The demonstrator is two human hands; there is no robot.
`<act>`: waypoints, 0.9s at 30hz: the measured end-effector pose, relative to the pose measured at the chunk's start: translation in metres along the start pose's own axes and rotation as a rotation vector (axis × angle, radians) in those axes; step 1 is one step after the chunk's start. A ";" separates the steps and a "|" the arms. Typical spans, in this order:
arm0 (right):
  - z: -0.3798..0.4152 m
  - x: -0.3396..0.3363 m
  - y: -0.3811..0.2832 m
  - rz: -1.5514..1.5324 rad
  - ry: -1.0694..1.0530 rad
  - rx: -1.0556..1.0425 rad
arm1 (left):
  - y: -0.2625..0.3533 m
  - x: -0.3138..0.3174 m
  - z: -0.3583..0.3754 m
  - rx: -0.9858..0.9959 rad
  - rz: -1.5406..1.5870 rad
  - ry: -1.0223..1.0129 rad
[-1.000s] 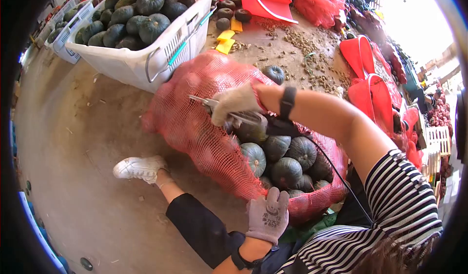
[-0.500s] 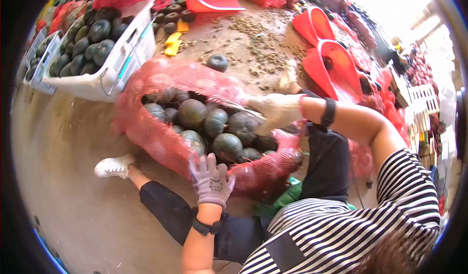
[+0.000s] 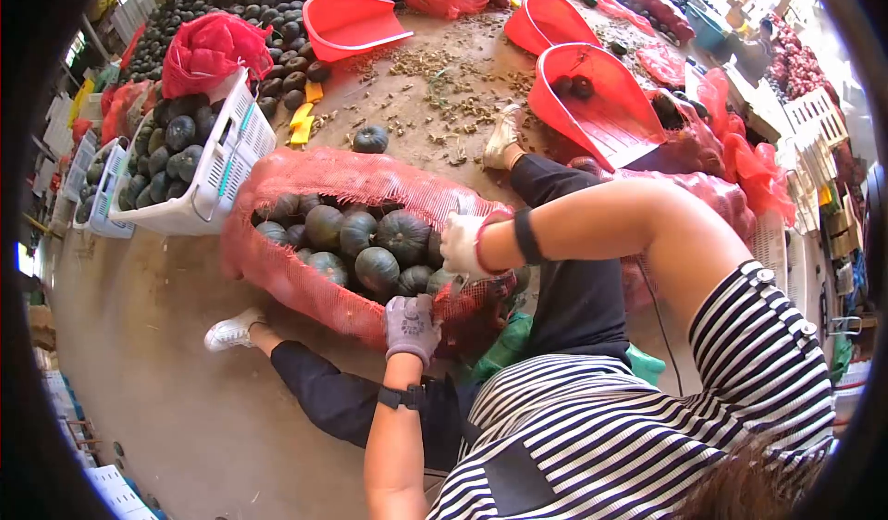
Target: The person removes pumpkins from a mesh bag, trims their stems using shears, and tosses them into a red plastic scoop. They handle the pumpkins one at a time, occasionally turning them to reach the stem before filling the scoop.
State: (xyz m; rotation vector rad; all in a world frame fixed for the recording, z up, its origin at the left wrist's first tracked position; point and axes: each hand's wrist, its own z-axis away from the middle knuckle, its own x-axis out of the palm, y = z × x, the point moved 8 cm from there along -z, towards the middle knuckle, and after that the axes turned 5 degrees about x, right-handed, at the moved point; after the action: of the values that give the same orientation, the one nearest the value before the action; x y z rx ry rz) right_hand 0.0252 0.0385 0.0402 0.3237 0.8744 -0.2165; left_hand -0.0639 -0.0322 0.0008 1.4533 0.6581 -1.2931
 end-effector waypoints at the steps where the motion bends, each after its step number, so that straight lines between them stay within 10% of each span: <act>1: -0.025 0.027 -0.007 -0.007 -0.056 0.026 | -0.001 0.003 -0.001 0.002 -0.018 -0.009; 8: 0.032 0.032 -0.052 -0.292 -0.311 -0.047 | -0.005 0.018 0.013 -0.054 -0.217 -0.157; 11: 0.078 0.031 -0.036 -0.505 -0.082 0.132 | -0.024 0.024 0.048 -0.058 -0.205 -0.182; 16: 0.040 -0.010 -0.037 -0.193 0.133 0.168 | -0.021 0.019 0.062 -0.074 -0.225 -0.177; 20: -0.034 0.027 -0.091 0.106 -0.167 0.145 | -0.019 0.015 0.067 -0.019 -0.235 -0.092; 27: 0.033 0.088 -0.116 -0.779 -0.380 0.029 | -0.107 0.047 0.164 -0.238 -0.114 -0.162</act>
State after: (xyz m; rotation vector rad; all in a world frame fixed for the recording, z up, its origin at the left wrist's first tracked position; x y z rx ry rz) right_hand 0.0667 -0.0861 -0.0310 -0.0509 0.5824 -0.9806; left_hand -0.2070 -0.1601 -0.0598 1.1199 0.7669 -1.3541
